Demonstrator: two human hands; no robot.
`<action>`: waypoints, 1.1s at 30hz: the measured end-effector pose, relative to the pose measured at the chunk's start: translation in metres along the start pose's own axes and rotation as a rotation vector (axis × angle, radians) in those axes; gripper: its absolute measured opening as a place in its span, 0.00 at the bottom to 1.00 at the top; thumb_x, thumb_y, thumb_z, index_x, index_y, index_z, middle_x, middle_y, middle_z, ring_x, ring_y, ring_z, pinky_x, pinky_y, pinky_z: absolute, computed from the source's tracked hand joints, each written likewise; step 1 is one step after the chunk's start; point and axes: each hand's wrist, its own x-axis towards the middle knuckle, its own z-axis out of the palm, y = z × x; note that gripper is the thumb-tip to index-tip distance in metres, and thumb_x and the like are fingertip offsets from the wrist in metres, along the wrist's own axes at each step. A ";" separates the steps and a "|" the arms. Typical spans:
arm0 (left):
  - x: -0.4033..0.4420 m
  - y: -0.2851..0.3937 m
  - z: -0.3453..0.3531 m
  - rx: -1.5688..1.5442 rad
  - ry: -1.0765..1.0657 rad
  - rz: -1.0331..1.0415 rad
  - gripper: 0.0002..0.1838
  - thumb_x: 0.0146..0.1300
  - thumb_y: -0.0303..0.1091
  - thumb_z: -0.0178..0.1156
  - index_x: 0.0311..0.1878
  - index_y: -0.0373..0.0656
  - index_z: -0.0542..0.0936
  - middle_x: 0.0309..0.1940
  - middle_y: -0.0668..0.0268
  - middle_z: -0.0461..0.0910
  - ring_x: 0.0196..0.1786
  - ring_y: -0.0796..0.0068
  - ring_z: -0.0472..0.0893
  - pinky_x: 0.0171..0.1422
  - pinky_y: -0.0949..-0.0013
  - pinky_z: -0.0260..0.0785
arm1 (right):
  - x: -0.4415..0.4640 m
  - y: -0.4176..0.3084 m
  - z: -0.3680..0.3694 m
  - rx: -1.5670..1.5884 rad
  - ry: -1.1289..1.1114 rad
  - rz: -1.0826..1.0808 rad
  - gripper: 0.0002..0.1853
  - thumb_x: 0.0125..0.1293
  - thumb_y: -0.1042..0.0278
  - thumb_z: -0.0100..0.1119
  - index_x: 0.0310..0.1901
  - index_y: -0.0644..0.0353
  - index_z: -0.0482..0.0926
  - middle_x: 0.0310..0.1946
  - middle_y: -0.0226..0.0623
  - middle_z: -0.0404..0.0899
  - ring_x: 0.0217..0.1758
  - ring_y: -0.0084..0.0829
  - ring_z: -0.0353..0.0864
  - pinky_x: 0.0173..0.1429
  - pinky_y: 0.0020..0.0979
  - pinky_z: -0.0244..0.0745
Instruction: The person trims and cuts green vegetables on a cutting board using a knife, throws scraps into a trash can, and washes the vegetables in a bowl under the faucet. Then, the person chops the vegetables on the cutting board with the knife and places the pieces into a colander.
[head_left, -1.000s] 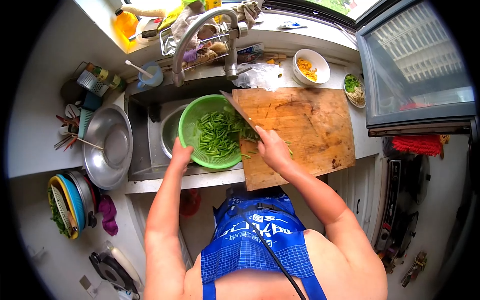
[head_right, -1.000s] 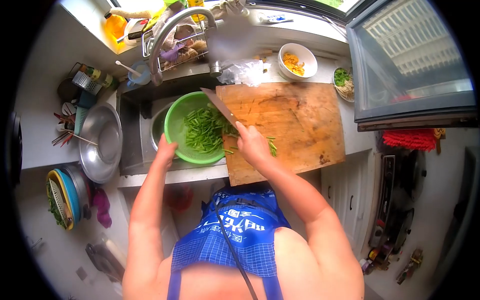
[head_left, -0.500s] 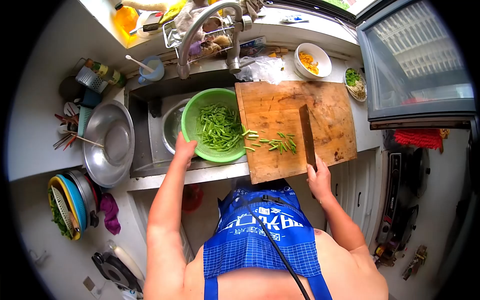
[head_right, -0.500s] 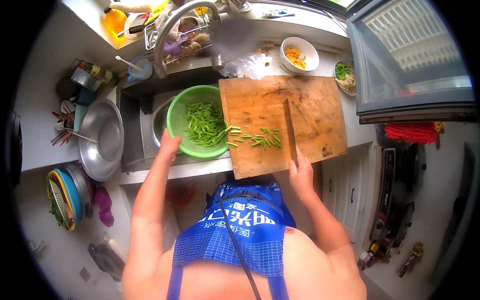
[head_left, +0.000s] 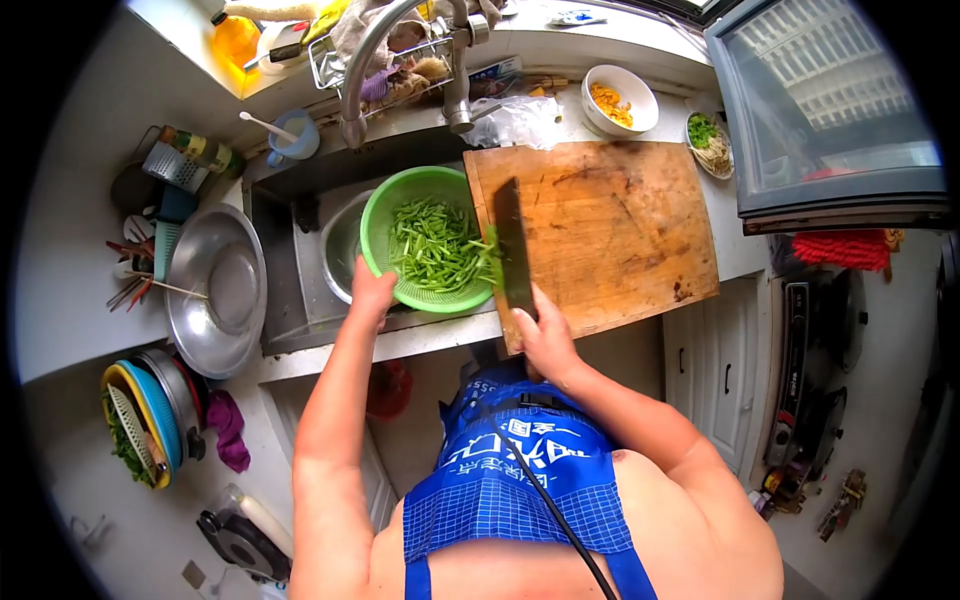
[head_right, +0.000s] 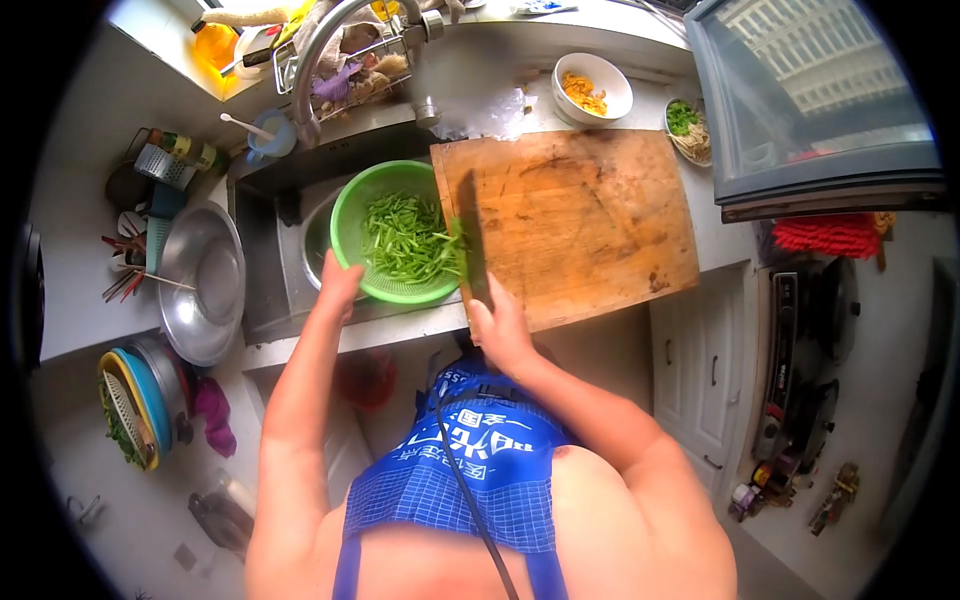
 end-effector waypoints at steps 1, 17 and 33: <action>0.000 0.001 0.000 0.005 0.013 -0.016 0.25 0.48 0.17 0.51 0.54 0.33 0.67 0.45 0.56 0.74 0.47 0.65 0.76 0.53 0.68 0.68 | 0.008 -0.010 0.014 0.000 -0.004 0.000 0.26 0.64 0.73 0.52 0.65 0.57 0.63 0.43 0.42 0.75 0.27 0.23 0.76 0.26 0.25 0.76; 0.011 -0.028 0.002 -0.075 0.016 0.088 0.24 0.49 0.18 0.52 0.54 0.35 0.67 0.44 0.57 0.75 0.47 0.66 0.76 0.51 0.68 0.68 | -0.012 0.009 -0.032 -0.741 0.096 -0.304 0.29 0.60 0.73 0.56 0.65 0.53 0.66 0.32 0.46 0.70 0.35 0.41 0.71 0.42 0.36 0.69; -0.041 0.021 -0.084 0.097 0.411 0.195 0.25 0.48 0.27 0.57 0.54 0.41 0.73 0.45 0.55 0.80 0.49 0.56 0.79 0.54 0.60 0.69 | 0.002 -0.013 -0.057 -0.226 -0.119 -0.226 0.26 0.66 0.75 0.52 0.66 0.57 0.64 0.24 0.23 0.71 0.20 0.14 0.66 0.24 0.18 0.69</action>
